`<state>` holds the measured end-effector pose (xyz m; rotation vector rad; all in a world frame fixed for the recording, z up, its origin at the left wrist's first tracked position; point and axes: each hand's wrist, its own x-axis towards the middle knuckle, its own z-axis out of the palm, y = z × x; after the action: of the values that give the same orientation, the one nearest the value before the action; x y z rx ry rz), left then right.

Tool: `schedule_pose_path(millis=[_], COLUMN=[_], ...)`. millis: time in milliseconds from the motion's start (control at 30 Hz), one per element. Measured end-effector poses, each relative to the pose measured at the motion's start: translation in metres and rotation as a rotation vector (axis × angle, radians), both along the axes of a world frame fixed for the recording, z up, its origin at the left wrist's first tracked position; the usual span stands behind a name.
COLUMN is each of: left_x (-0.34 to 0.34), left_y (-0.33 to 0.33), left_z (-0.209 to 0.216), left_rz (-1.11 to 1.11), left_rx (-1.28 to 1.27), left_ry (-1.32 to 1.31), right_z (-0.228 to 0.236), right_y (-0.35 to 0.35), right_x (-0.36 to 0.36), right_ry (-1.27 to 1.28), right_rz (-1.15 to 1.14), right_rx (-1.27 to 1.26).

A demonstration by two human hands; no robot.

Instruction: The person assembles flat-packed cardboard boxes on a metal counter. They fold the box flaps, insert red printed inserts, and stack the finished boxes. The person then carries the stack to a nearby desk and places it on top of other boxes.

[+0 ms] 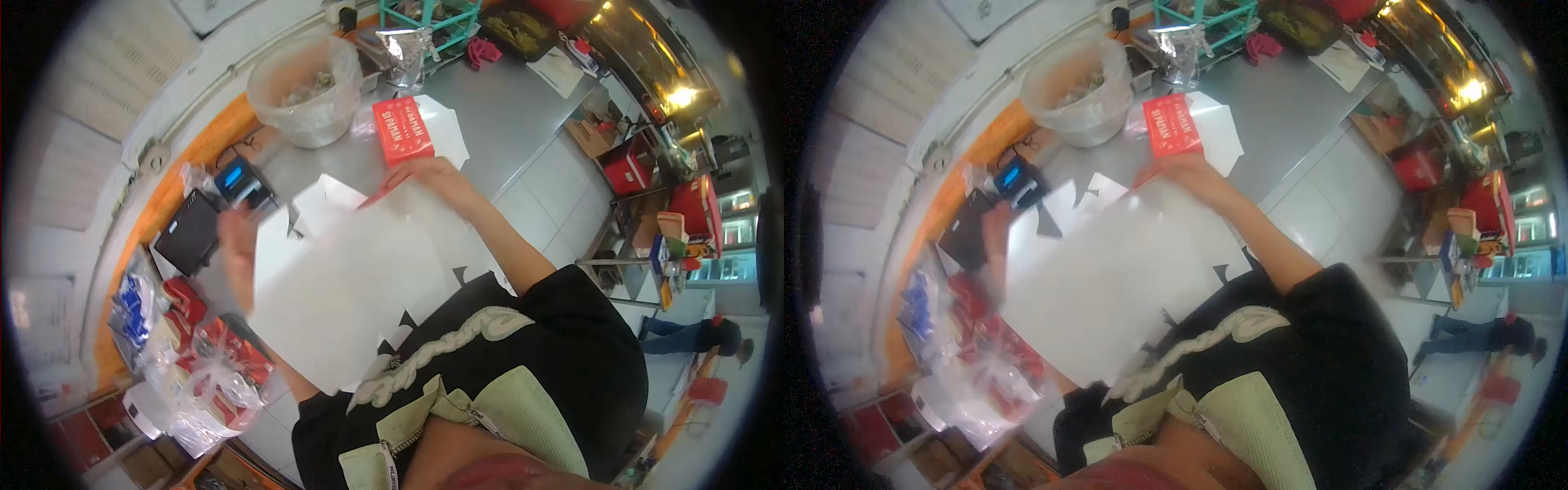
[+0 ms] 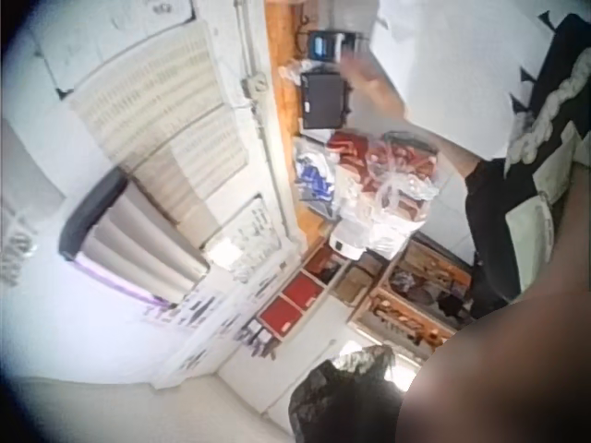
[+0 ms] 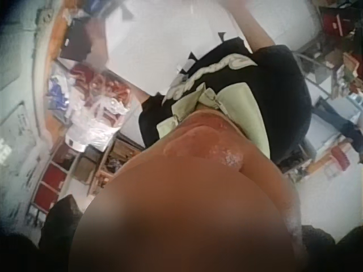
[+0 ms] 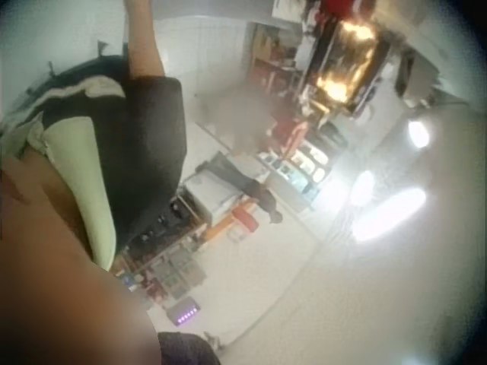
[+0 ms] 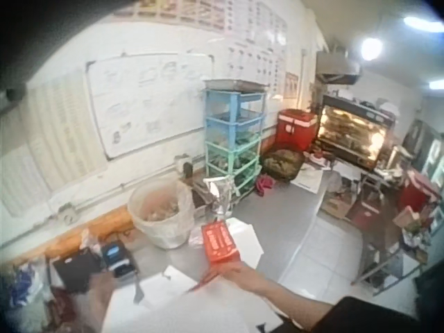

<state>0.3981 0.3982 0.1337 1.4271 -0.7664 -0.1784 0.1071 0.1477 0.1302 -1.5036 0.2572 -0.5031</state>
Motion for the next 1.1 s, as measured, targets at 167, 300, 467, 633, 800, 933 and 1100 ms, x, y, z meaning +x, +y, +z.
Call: schedule_pose_path(millis=[167, 300, 467, 633, 800, 933, 1100], left_x=[-0.158, -0.211, -0.261, -0.325, -0.306, -0.297, -0.315], left_y=[-0.114, -0.193, -0.289, -0.345, -0.393, -0.435, -0.453], left_z=[0.021, 0.028, 0.044, 0.049, 0.026, 0.046, 0.052], left_rz=[-0.573, -0.611, -0.819, -0.775, -1.063, -1.159, -1.235], left_rx=[0.448, 0.709, 0.728, 0.924, 0.745, 0.894, 0.884], left_ry=[-0.065, -0.238, -0.264, -0.472, 0.035, 0.064, -0.045], right_z=[-0.023, -0.023, -0.015, -0.022, -0.032, -0.029, -0.04], right_y=[-0.049, -0.101, -0.153, -0.191, -0.204, -0.213, -0.222], right_x=[-0.029, -0.076, -0.147, -0.202, -0.221, -0.23, -0.239], right_ry=[0.147, 0.191, 0.085, 0.094, 0.022, -0.102, -0.111], right_rz=[-0.113, -0.221, -0.361, -0.499, -0.532, -0.607, -0.659], right_rx=[-0.042, -0.203, -0.236, -0.261, -0.384, -0.414, -0.373])
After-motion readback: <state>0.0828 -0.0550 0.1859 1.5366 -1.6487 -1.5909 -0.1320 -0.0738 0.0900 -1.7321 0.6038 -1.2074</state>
